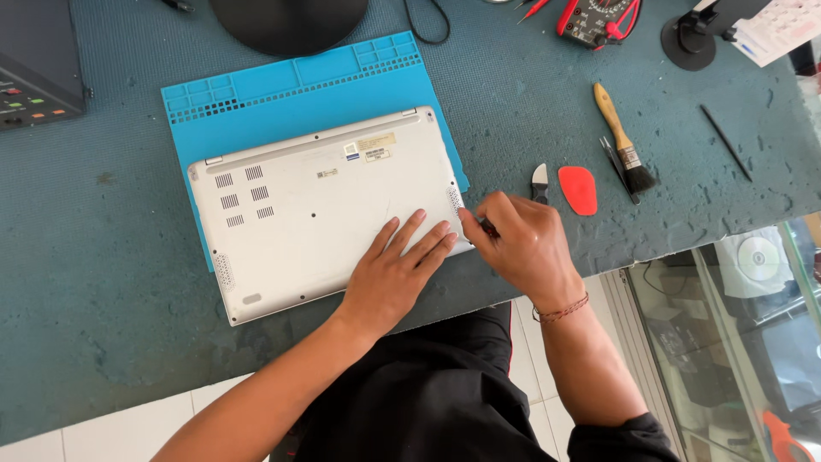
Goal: The person uses a screwdriver to remove multiple screws from the bottom case of a white laptop. The screws are placed into a blue magnetic parts tray. The person systematically works around the perimeter and center of the laptop base.
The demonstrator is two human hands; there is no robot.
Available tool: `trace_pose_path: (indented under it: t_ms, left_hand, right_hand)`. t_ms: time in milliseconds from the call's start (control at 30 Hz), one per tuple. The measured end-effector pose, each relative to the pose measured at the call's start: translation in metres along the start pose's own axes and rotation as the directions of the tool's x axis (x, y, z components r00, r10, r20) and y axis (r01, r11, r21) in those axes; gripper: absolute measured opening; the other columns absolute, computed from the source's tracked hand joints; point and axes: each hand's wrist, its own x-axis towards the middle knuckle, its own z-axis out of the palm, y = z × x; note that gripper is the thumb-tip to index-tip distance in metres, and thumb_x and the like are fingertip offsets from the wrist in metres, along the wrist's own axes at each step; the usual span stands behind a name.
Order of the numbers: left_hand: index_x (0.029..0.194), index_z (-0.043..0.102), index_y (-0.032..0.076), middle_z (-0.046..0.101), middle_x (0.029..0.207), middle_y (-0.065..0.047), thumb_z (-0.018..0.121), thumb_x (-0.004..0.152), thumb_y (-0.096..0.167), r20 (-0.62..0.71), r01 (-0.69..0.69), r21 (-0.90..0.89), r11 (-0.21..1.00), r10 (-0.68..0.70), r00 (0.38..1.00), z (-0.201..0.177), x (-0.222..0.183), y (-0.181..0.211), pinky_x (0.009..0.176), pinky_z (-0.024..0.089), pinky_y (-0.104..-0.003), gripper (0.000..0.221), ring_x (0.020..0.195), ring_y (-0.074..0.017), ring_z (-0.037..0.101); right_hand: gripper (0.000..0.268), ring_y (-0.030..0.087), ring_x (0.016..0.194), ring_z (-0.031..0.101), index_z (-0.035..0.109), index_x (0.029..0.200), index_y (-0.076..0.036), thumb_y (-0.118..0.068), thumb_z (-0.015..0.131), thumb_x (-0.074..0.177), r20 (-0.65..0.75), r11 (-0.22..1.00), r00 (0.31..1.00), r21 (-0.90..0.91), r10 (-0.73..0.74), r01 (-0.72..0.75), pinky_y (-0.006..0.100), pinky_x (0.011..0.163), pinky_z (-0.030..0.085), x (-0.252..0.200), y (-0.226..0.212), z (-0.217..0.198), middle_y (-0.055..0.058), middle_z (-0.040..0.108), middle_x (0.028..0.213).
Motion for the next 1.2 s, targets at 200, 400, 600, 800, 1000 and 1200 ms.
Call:
trace_pose_path:
  t_ms: [200,400,600,800,1000,1200]
  left_hand:
    - [0.138,0.047,0.016,0.049,0.142,-0.002,0.038,0.100,0.011,0.033,-0.009,0.037,0.999,0.008,0.999,-0.019,-0.001,-0.005,0.112,0.027,-0.050,0.040,0.135,-0.0285,0.039]
    - [0.136,0.049,0.017,0.049,0.141,-0.003,0.042,0.098,0.014,0.025,-0.013,-0.001,1.000,0.013,1.000,-0.017,-0.002,-0.005,0.109,0.029,-0.052,0.039,0.135,-0.0309,0.038]
    - [0.122,0.060,0.012,0.057,0.127,-0.010,0.050,0.096,0.022,-0.017,0.080,-0.095,0.992,-0.082,0.996,-0.005,0.010,0.004,0.103,0.033,-0.060,0.029,0.127,-0.0378,0.046]
    - [0.121,0.059,0.010,0.057,0.124,-0.011,0.050,0.097,0.017,-0.004,0.057,-0.124,0.991,-0.058,0.998,-0.011,0.011,0.002,0.103,0.035,-0.060,0.026,0.125,-0.0384,0.047]
    - [0.119,0.059,0.011,0.056,0.125,-0.010,0.050,0.097,0.018,-0.028,0.063,-0.106,0.992,-0.066,0.997,-0.013,0.009,0.002,0.104,0.036,-0.057,0.025,0.125,-0.0362,0.047]
    - [0.117,0.060,0.012,0.057,0.122,-0.009,0.051,0.096,0.017,-0.061,0.058,-0.096,0.994,-0.064,0.996,-0.013,0.012,0.001,0.103,0.036,-0.056,0.024,0.125,-0.0350,0.048]
  right_hand:
    - [0.013,0.027,0.062,0.061,0.055,0.083,-0.005,-0.005,0.068,0.085,0.172,0.982,0.977,0.160,-0.126,0.098,0.035,0.054,0.052,0.014,-0.011,-0.021,0.008,0.057,0.065]
    - [0.010,0.032,0.065,0.063,0.055,0.086,-0.004,-0.005,0.065,0.084,0.282,0.976,0.956,0.217,-0.079,0.017,0.038,0.059,0.052,0.021,-0.017,-0.039,0.011,0.056,0.067]
    - [0.021,0.026,0.052,0.058,0.054,0.080,-0.007,-0.021,0.067,0.089,0.233,0.998,0.972,0.068,-0.009,-0.007,0.034,0.050,0.050,0.017,-0.007,-0.033,0.007,0.051,0.055]
    - [0.011,0.025,0.056,0.061,0.057,0.084,-0.009,-0.011,0.068,0.084,0.256,0.989,0.966,0.145,-0.023,-0.015,0.034,0.052,0.051,0.022,-0.012,-0.030,0.006,0.054,0.058]
    - [0.019,0.023,0.053,0.059,0.059,0.086,-0.008,-0.023,0.069,0.089,0.249,0.995,0.968,0.096,0.011,-0.035,0.033,0.054,0.051,0.021,-0.003,-0.021,0.005,0.051,0.053]
    - [0.011,0.027,0.065,0.062,0.058,0.089,-0.009,-0.009,0.066,0.082,0.348,0.980,0.938,0.191,-0.008,-0.062,0.038,0.058,0.052,0.031,-0.014,-0.041,0.008,0.058,0.070]
